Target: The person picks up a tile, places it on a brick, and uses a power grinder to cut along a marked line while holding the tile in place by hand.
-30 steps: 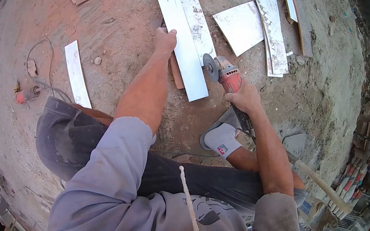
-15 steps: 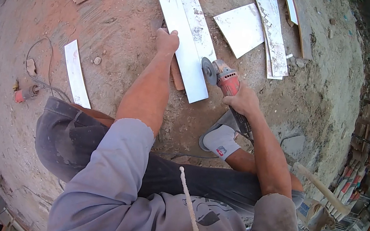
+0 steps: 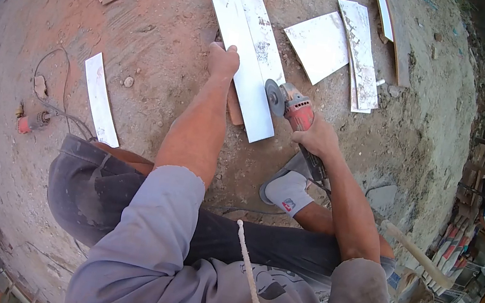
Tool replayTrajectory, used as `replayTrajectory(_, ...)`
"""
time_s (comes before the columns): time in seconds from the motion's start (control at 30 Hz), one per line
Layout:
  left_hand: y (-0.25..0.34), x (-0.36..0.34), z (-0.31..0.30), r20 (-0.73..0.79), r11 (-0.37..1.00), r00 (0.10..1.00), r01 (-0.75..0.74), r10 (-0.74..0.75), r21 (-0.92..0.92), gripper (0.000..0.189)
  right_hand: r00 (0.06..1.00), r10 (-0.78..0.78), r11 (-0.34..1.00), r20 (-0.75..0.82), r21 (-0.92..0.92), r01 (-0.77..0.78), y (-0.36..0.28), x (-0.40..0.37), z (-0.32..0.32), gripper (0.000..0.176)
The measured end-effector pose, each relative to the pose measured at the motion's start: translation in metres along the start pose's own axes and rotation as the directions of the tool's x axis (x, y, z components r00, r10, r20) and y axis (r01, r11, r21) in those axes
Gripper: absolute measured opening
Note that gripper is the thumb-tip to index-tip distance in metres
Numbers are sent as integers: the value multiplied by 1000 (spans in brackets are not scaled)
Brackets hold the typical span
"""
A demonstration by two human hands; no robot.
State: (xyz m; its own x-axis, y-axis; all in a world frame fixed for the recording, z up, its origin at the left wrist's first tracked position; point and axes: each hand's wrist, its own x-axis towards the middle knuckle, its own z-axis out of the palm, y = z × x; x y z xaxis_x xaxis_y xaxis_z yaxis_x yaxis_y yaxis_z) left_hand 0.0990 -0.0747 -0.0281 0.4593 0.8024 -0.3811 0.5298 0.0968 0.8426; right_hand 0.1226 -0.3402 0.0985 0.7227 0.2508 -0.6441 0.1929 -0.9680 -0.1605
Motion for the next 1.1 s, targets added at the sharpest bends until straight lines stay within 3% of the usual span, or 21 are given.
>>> replayTrajectory(0.1, -1, 0, -1, -8, 1000, 1000, -21, 21, 15, 40, 994, -102, 990, -25, 100, 104, -14, 2, -11, 74)
replayTrajectory(0.27, -18, 13, 10, -57, 997, 995, -77, 77, 13, 42, 993, -93, 995, -70, 31, 96, -39, 36, -20, 71)
replayTrajectory(0.73, -3, -1, 0, -11, 997, 999, 32, -31, 69, 37, 966, -177, 982, -189, 37, 187, -139, 147, -68, 71)
replayTrajectory(1.03, 5, -3, -5, 22, 994, 997, 73, -75, 81, 38, 949, -229, 958, -215, 123, 259, -185, 206, -81, 58)
replayTrajectory(1.1, 2, -6, -4, 3, 995, 999, 52, -52, 90, 38, 918, -237, 942, -318, 155, 297, -186, 214, -74, 47)
